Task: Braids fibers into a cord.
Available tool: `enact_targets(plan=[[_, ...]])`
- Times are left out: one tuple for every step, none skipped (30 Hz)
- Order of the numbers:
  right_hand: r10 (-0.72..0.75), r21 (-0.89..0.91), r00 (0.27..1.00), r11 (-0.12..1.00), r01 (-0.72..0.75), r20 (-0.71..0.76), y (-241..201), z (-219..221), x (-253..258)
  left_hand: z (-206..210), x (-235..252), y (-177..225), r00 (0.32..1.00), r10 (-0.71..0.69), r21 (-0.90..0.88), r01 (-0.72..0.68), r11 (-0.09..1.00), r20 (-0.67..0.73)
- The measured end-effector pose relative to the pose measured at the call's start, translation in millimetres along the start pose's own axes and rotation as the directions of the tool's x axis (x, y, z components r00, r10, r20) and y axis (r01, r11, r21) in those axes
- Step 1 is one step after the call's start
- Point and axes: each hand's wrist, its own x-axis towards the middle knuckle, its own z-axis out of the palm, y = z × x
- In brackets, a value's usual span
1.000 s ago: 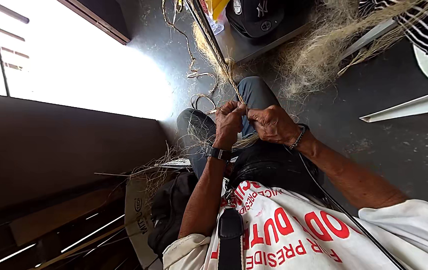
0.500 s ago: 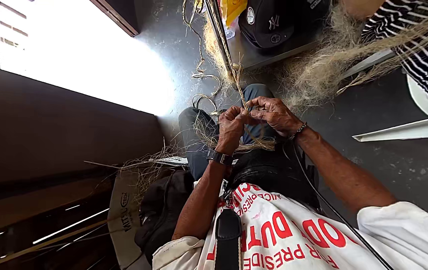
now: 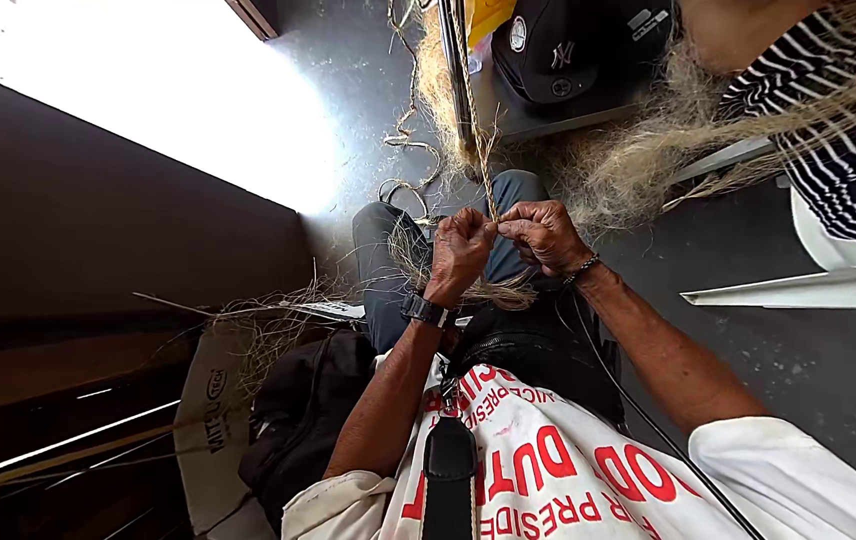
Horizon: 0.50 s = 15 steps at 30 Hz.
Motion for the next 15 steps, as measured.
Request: enact_targets(plan=[[0.001, -0.012, 1.0, 1.0, -0.001, -0.007, 0.6, 0.2, -1.3, -1.4, -2.9, -1.7, 0.999, 0.037, 0.062, -0.037, 0.997, -0.004], [0.002, -0.021, 1.0, 1.0, -0.002, -0.021, 0.9, 0.8, -1.2, -1.0, -4.2, -3.1, 0.998, 0.068, 0.115, -0.065, 0.991, -0.018], [-0.004, -0.041, 0.999, 0.999, 0.002, -0.035, 1.6, 1.3, -0.5, 0.6, -3.7, -3.6, 0.994, 0.099, 0.166, -0.091, 0.982, -0.037], [-0.017, -0.074, 0.999, 0.997, 0.014, -0.045, 2.8, 1.2, 0.1, 3.1, -2.2, -3.6, 0.99, 0.126, 0.218, -0.11, 0.97, -0.061], [-0.041, -0.122, 0.998, 0.992, 0.034, -0.053, 3.8, 0.9, 0.0, 5.6, -0.4, -3.8, 0.986, 0.144, 0.265, -0.117, 0.957, -0.082], [-0.074, -0.18, 0.996, 0.982, 0.063, -0.056, 4.2, 0.7, -1.2, 8.3, 1.4, -4.7, 0.983, 0.155, 0.302, -0.118, 0.946, -0.101], [-0.107, -0.234, 0.993, 0.968, 0.091, -0.057, 4.0, 0.8, -1.9, 10.6, 2.6, -6.4, 0.978, 0.17, 0.325, -0.123, 0.938, -0.118], [-0.145, -0.282, 0.988, 0.952, 0.123, -0.058, 4.2, 1.1, -1.3, 12.6, 2.7, -8.5, 0.973, 0.189, 0.344, -0.133, 0.93, -0.135], [-0.183, -0.329, 0.982, 0.931, 0.156, -0.052, 4.2, 1.6, 1.0, 14.1, 1.7, -10.1, 0.966, 0.21, 0.361, -0.143, 0.921, -0.151], [-0.217, -0.379, 0.976, 0.906, 0.188, -0.035, 4.6, 2.0, 2.4, 15.2, -0.3, -11.4, 0.958, 0.233, 0.383, -0.153, 0.911, -0.17], [-0.245, -0.429, 0.97, 0.877, 0.216, -0.012, 5.1, 2.5, 2.2, 16.1, -2.8, -12.6, 0.949, 0.253, 0.408, -0.159, 0.899, -0.188], [-0.264, -0.459, 0.965, 0.857, 0.235, 0.003, 5.7, 3.8, 1.5, 16.7, -5.4, -13.5, 0.943, 0.267, 0.439, -0.158, 0.885, -0.199], [-0.267, -0.472, 0.964, 0.849, 0.239, 0.008, 6.1, 5.4, 1.1, 17.0, -8.0, -14.0, 0.936, 0.283, 0.465, -0.159, 0.871, -0.209], [-0.255, -0.468, 0.967, 0.854, 0.228, 0.006, 6.5, 7.3, 0.7, 17.4, -10.8, -14.7, 0.931, 0.293, 0.485, -0.158, 0.86, -0.216], [-0.236, -0.449, 0.972, 0.868, 0.212, 0.002, 8.2, 8.8, 0.6, 18.0, -13.9, -15.3, 0.929, 0.3, 0.505, -0.158, 0.848, -0.214]])
